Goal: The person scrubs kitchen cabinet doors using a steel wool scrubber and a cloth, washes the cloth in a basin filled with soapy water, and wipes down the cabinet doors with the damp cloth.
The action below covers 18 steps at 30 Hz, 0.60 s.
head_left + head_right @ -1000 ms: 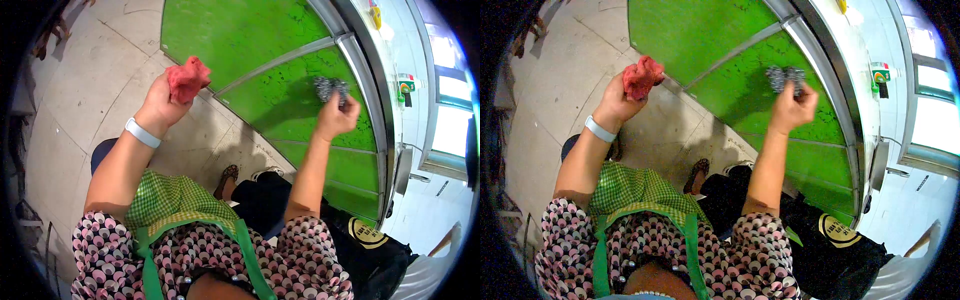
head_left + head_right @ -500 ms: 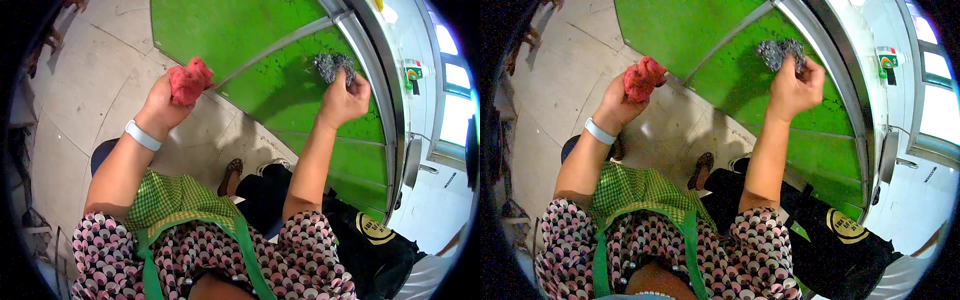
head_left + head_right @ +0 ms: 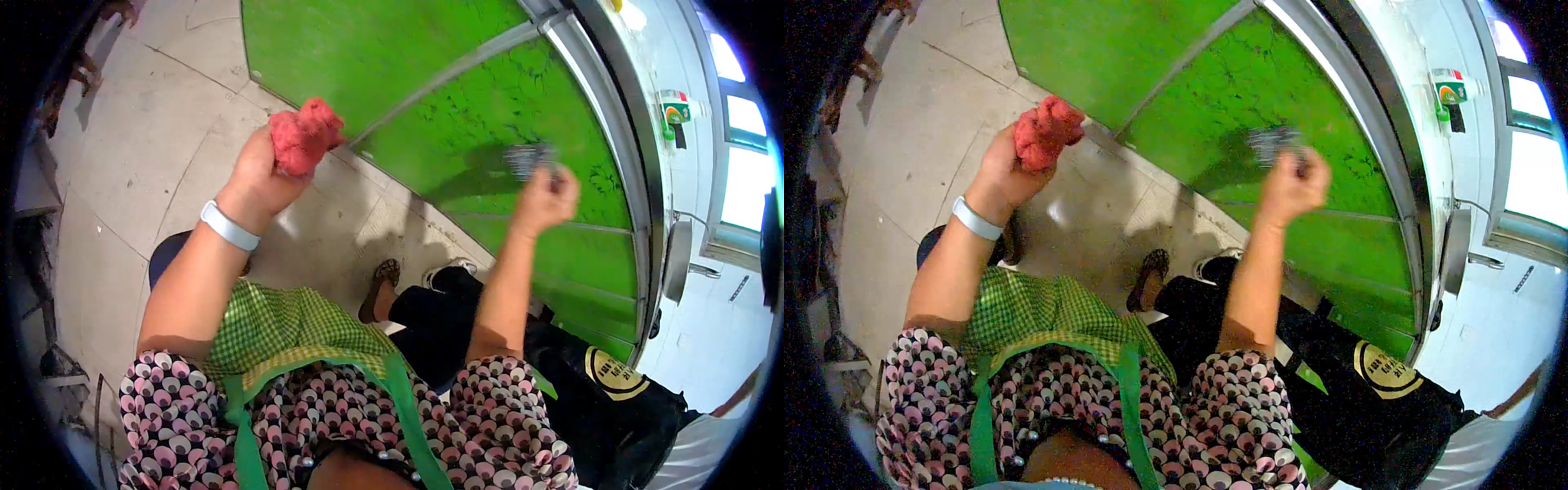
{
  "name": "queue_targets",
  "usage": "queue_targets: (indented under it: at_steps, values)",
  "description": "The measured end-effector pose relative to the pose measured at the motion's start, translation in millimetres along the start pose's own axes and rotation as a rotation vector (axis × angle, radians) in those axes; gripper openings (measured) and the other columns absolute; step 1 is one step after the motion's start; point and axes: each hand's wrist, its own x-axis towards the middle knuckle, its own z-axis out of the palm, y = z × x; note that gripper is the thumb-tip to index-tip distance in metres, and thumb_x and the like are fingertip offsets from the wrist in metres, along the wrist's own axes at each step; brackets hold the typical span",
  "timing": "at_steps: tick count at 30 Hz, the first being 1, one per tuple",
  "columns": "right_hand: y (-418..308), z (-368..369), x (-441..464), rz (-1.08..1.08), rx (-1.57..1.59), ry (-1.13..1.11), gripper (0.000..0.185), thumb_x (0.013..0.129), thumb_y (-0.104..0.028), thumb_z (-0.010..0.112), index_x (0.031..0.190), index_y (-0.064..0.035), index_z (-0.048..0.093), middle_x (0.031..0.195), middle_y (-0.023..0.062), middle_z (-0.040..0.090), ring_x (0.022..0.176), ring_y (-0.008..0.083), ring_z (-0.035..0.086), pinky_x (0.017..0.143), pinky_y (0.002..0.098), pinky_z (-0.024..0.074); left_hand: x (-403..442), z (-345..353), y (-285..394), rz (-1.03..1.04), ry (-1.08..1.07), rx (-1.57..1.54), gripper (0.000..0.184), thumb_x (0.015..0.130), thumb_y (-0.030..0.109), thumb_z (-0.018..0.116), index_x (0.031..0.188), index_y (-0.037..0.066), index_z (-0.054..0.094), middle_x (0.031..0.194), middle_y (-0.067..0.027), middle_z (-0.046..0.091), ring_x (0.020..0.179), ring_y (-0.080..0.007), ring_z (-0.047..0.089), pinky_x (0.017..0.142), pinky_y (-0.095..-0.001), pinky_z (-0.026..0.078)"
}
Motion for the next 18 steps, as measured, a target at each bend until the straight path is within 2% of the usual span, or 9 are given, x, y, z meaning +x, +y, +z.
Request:
queue_targets:
  at_steps: [1, 2, 4, 7, 8, 9, 13, 16, 18]
  values:
    - [16.9, 3.1, 5.4, -0.156, 0.058, 0.071, 0.013, 0.067, -0.002, 0.065, 0.078, 0.0005, 0.058, 0.072, 0.0047, 0.057, 0.061, 0.0131, 0.051, 0.054, 0.0274, 0.0428, -4.7, 6.2, 1.9, -0.001, 0.001, -0.001, 0.026, 0.091, 0.017, 0.035, 0.107, 0.003, 0.05, 0.108, -0.01, 0.057, 0.091, -0.0176, 0.058, 0.074, -0.0279, 0.05]
    - [-26.6, -28.4, 45.5, 0.015, -0.03, 0.19, 0.011, 0.067, 0.0, 0.064, 0.076, 0.0009, 0.057, 0.072, 0.0061, 0.057, 0.061, 0.0135, 0.051, 0.052, 0.0269, 0.0422, -10.1, 13.0, -2.2, 0.019, 0.025, 0.021, 0.025, 0.091, 0.017, 0.036, 0.107, 0.004, 0.05, 0.107, -0.0087, 0.058, 0.089, -0.0165, 0.058, 0.073, -0.0271, 0.05]
    - [-17.7, -23.3, 50.8, 0.003, 0.137, 0.288, 0.011, 0.067, 0.001, 0.064, 0.074, 0.0012, 0.056, 0.071, 0.0072, 0.058, 0.06, 0.0138, 0.052, 0.053, 0.0257, 0.0433, -8.5, 11.0, -2.4, 0.049, 0.043, 0.049, 0.025, 0.091, 0.017, 0.036, 0.107, 0.005, 0.05, 0.105, -0.0074, 0.058, 0.087, -0.0154, 0.058, 0.072, -0.0262, 0.05]
    - [5.1, -9.8, 22.0, -0.069, 0.088, 0.107, 0.013, 0.064, 0.0, 0.066, 0.074, -0.0009, 0.057, 0.068, 0.0044, 0.057, 0.06, 0.0128, 0.052, 0.055, 0.0249, 0.0446, 1.1, 2.1, -4.4, 0.021, -0.03, -0.051, 0.023, 0.091, 0.017, 0.036, 0.106, 0.007, 0.05, 0.1, -0.0057, 0.059, 0.082, -0.0137, 0.058, 0.07, -0.0255, 0.049]
    - [36.2, 21.2, -28.7, -0.118, -0.022, -0.217, 0.015, 0.063, -0.003, 0.068, 0.075, -0.0036, 0.06, 0.067, 0.0022, 0.057, 0.059, 0.012, 0.052, 0.058, 0.0245, 0.0455, 1.4, 9.0, -4.3, 0.039, 0.05, 0.007, 0.025, 0.09, 0.016, 0.036, 0.108, 0.004, 0.049, 0.104, -0.0099, 0.058, 0.088, -0.0176, 0.058, 0.073, -0.0265, 0.049]
    - [65.4, 37.1, -58.1, 0.05, 0.032, -0.385, 0.021, 0.063, -0.01, 0.068, 0.081, -0.0038, 0.062, 0.072, 0.0057, 0.061, 0.067, 0.0113, 0.056, 0.065, 0.0266, 0.0466, 3.4, 13.5, -6.5, 0.057, 0.133, 0.054, 0.027, 0.09, 0.015, 0.035, 0.11, 0.001, 0.047, 0.109, -0.014, 0.056, 0.094, -0.0215, 0.057, 0.077, -0.0276, 0.049]
    - [109.1, 70.4, -117.6, -0.01, -0.217, -0.642, 0.021, 0.063, -0.014, 0.069, 0.083, -0.0105, 0.063, 0.069, 0.0184, 0.061, 0.066, 0.0351, 0.06, 0.06, 0.0377, 0.0497, 14.4, 8.0, -13.8, 0.043, 0.087, 0.135, 0.029, 0.09, 0.016, 0.036, 0.111, 0.001, 0.048, 0.109, -0.0133, 0.057, 0.095, -0.0201, 0.057, 0.079, -0.0282, 0.048]
    - [120.3, 61.9, -105.8, 0.087, -0.272, -0.633, 0.021, 0.064, -0.011, 0.068, 0.085, -0.0084, 0.065, 0.077, 0.0161, 0.063, 0.068, 0.0299, 0.062, 0.065, 0.0341, 0.0491, 34.1, 10.3, -21.5, 0.003, 0.11, -0.039, 0.026, 0.09, 0.016, 0.036, 0.107, 0.002, 0.049, 0.105, -0.0106, 0.058, 0.093, -0.0195, 0.057, 0.079, -0.0296, 0.049]
    - [118.5, 33.6, -70.3, -0.111, -0.015, -0.352, 0.021, 0.066, -0.005, 0.065, 0.087, -0.0048, 0.064, 0.081, 0.0086, 0.064, 0.069, 0.0193, 0.06, 0.064, 0.032, 0.0488, 20.1, 35.9, -29.7, 0.019, 0.092, 0.068, 0.02, 0.09, 0.016, 0.037, 0.1, 0.005, 0.05, 0.099, -0.0066, 0.059, 0.089, -0.018, 0.058, 0.077, -0.0299, 0.049]
